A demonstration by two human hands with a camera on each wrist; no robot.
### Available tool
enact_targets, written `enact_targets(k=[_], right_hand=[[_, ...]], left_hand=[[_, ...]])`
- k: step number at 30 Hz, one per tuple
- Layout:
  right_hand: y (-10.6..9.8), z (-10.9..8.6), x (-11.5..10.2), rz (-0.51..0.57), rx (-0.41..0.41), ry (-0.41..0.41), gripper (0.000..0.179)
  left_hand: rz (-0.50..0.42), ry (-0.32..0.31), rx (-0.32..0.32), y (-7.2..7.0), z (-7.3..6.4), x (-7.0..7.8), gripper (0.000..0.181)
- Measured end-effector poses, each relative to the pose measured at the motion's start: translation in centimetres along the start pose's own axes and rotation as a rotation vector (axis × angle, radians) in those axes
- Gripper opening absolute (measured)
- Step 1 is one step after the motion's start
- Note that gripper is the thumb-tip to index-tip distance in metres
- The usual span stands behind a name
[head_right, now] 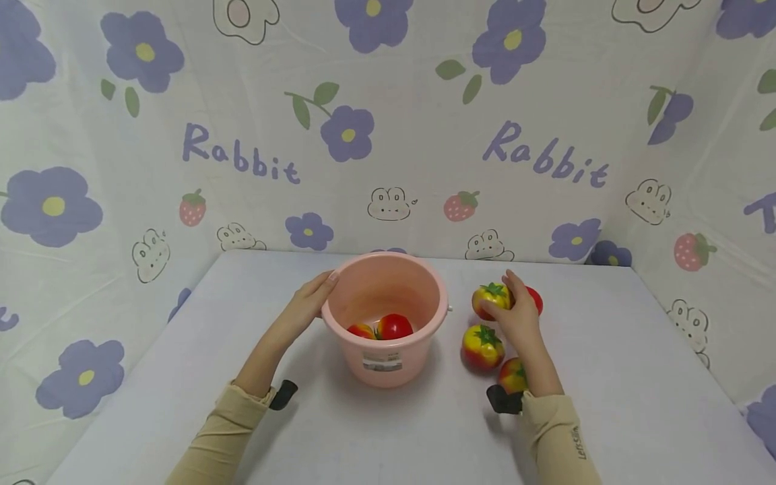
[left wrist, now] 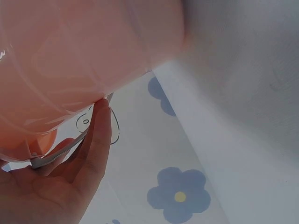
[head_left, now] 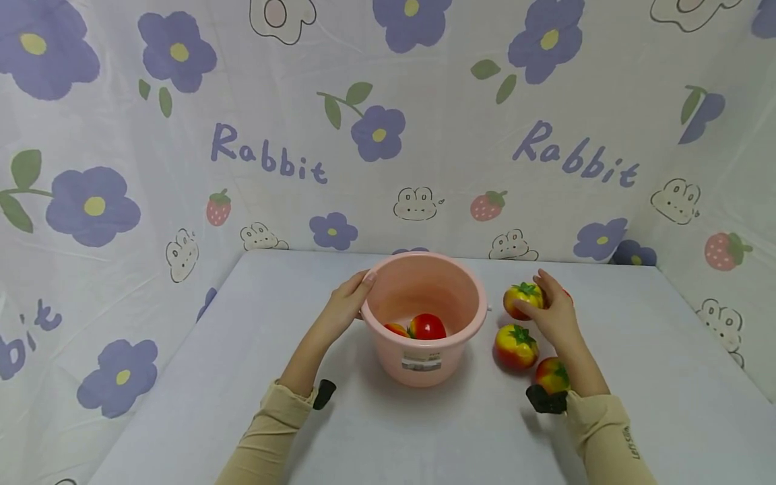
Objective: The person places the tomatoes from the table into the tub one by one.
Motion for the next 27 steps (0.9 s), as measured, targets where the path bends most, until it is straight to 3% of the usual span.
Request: enact_targets(k=[10, 27], right_hand=[[-0.7, -0.6, -4.0, 0.014, 0.058, -0.068, 0.083], [-1.1, -2.7, -11.9, 0.125, 0.067, -0.264, 0.083]], left_hand=[[-0.003, 0.008, 0.007, 0.0, 0.0, 0.0, 0.057], [0.003, -0.013, 0.014, 0.1, 0.1, 0.0, 0.057]])
Point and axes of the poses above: each hand's wrist, its own z-axis towards the middle knuckle, its own y-axis out of the palm, x = y × z, the point moved 3 cm from there along z, towards the middle knuckle, and after that the axes turned 5 degrees about x, right-handed, at the moved point
